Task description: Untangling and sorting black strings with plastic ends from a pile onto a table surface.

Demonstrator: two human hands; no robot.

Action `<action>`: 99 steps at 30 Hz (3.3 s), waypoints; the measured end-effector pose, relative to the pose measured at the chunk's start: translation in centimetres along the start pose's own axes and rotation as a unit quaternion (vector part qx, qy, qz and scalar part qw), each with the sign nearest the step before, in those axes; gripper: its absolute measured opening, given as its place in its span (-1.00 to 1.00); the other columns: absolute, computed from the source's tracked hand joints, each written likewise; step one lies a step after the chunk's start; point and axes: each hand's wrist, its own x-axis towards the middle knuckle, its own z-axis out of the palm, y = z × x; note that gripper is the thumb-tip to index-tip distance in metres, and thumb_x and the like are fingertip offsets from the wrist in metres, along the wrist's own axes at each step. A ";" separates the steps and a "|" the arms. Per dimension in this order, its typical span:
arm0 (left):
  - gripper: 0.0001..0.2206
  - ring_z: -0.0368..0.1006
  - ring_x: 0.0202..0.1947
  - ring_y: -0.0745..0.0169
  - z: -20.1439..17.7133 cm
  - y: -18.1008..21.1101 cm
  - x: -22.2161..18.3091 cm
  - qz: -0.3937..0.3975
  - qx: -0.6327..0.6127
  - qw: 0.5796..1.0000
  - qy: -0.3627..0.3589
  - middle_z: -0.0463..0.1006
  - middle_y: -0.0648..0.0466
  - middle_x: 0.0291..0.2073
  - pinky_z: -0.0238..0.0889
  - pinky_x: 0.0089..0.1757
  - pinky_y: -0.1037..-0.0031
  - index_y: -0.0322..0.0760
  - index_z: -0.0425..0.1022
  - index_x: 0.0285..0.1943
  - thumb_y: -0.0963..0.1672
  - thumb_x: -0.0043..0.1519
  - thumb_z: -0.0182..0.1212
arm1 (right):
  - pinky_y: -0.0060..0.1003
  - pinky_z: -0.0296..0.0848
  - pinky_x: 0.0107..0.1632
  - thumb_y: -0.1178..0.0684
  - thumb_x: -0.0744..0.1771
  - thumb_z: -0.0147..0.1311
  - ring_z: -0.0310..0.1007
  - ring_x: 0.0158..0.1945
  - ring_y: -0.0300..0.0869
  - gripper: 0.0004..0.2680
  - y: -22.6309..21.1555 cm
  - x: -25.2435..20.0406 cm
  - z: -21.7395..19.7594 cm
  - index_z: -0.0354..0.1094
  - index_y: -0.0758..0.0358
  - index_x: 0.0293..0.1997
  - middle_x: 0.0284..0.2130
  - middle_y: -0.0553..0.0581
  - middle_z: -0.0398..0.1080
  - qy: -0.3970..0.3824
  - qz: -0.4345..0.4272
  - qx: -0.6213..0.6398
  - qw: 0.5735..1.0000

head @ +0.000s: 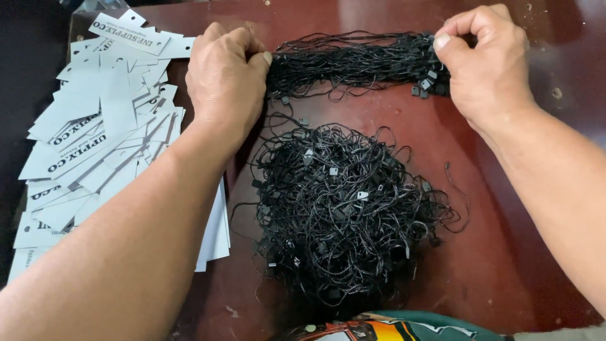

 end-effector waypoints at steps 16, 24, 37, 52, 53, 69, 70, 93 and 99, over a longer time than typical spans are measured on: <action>-0.81 0.27 0.08 -0.11 -1.6 -0.2 -1.3 0.026 0.042 0.998 -0.024 0.41 0.00 -0.10 0.27 -0.04 0.02 -0.05 0.65 -0.05 -0.05 0.31 0.13 | -0.31 0.35 -0.03 0.24 0.44 0.10 0.33 -0.11 -0.24 -0.91 -1.8 -1.8 -2.4 0.49 0.14 -0.04 -0.05 0.07 0.41 0.022 0.051 0.044 0.997; -0.82 0.38 -0.09 -0.08 -5.3 4.6 -12.4 0.203 -0.121 0.969 0.074 0.48 -0.03 -0.16 0.27 -0.13 0.15 -0.23 0.59 -0.04 -0.11 0.30 0.14 | -0.36 0.41 -0.14 0.08 0.29 0.22 0.50 -0.34 -0.32 -0.96 -8.2 -12.2 -9.1 0.56 0.14 -0.29 -0.38 -0.07 0.63 -0.196 0.237 -0.039 0.951; -0.83 0.35 -0.22 -0.06 -3.3 6.1 -17.8 0.260 -0.153 0.953 0.030 0.42 0.03 -0.17 0.31 -0.28 0.20 -0.29 0.51 0.02 -0.16 0.29 0.18 | -0.23 0.33 -0.26 -0.17 0.32 0.14 0.31 -0.53 -0.15 -0.84 -12.3 -12.3 -11.1 0.32 -0.01 -0.35 -0.63 -0.04 0.44 -0.356 0.173 -0.177 0.901; -0.86 0.35 -0.55 0.45 -6.8 10.4 -17.3 -0.123 -0.464 0.835 -0.268 0.51 0.15 -0.61 0.31 -0.33 0.57 -0.20 0.61 -0.28 -0.12 0.31 0.20 | -0.46 0.00 -0.40 0.06 0.49 -0.10 0.02 -0.51 -0.35 -0.88 -9.0 -2.9 -13.8 0.17 0.28 0.08 -0.45 0.06 0.09 -0.087 0.119 0.265 0.953; -0.85 0.37 -0.55 0.44 -7.0 9.8 -17.0 -0.132 -0.486 0.828 -0.248 0.49 0.14 -0.62 0.38 -0.32 0.57 -0.25 0.63 -0.23 -0.13 0.32 0.18 | -0.51 -0.04 -0.39 0.00 0.50 -0.14 -0.01 -0.49 -0.44 -0.89 -7.1 -2.4 -14.1 0.17 0.13 0.12 -0.45 -0.08 0.07 -0.080 0.139 0.266 0.951; -0.79 0.29 -0.60 0.48 -5.3 4.2 -4.3 -0.183 -0.316 0.929 -0.059 0.51 0.20 -0.61 0.24 -0.45 0.56 -0.12 0.53 -0.43 -0.10 0.29 0.35 | -0.61 0.42 -0.37 0.25 0.43 0.06 0.44 -0.39 -0.40 -0.91 -2.9 2.1 -2.9 0.36 0.13 -0.08 -0.34 -0.02 0.41 -0.063 0.188 0.204 0.959; -0.79 0.29 -0.60 0.48 -4.8 3.9 -3.5 -0.185 -0.315 0.929 -0.061 0.51 0.20 -0.61 0.24 -0.45 0.56 -0.12 0.53 -0.43 -0.10 0.29 0.35 | -0.61 0.42 -0.37 0.25 0.43 0.06 0.44 -0.39 -0.40 -0.91 -2.6 2.4 -2.7 0.36 0.13 -0.08 -0.34 -0.02 0.41 -0.065 0.190 0.204 0.958; -0.89 0.29 0.00 -0.04 0.9 0.3 1.8 0.028 0.007 0.999 -0.013 0.49 0.11 -0.17 0.26 -0.09 0.09 0.05 0.71 -0.29 -0.05 0.20 0.27 | -0.52 0.47 0.12 0.26 0.40 0.21 0.48 -0.07 -0.43 -0.86 0.1 2.1 0.1 0.45 0.03 -0.23 -0.18 -0.15 0.51 -0.065 0.144 0.123 0.980; -0.88 0.26 -0.06 -0.12 1.4 0.1 1.8 0.066 0.044 0.997 -0.006 0.46 0.05 -0.21 0.28 -0.13 0.06 0.00 0.71 -0.21 -0.05 0.23 0.26 | -0.50 0.49 0.08 0.23 0.42 0.22 0.52 -0.04 -0.42 -0.90 0.5 2.2 0.2 0.51 0.07 -0.19 -0.15 -0.11 0.56 -0.055 0.123 0.102 0.986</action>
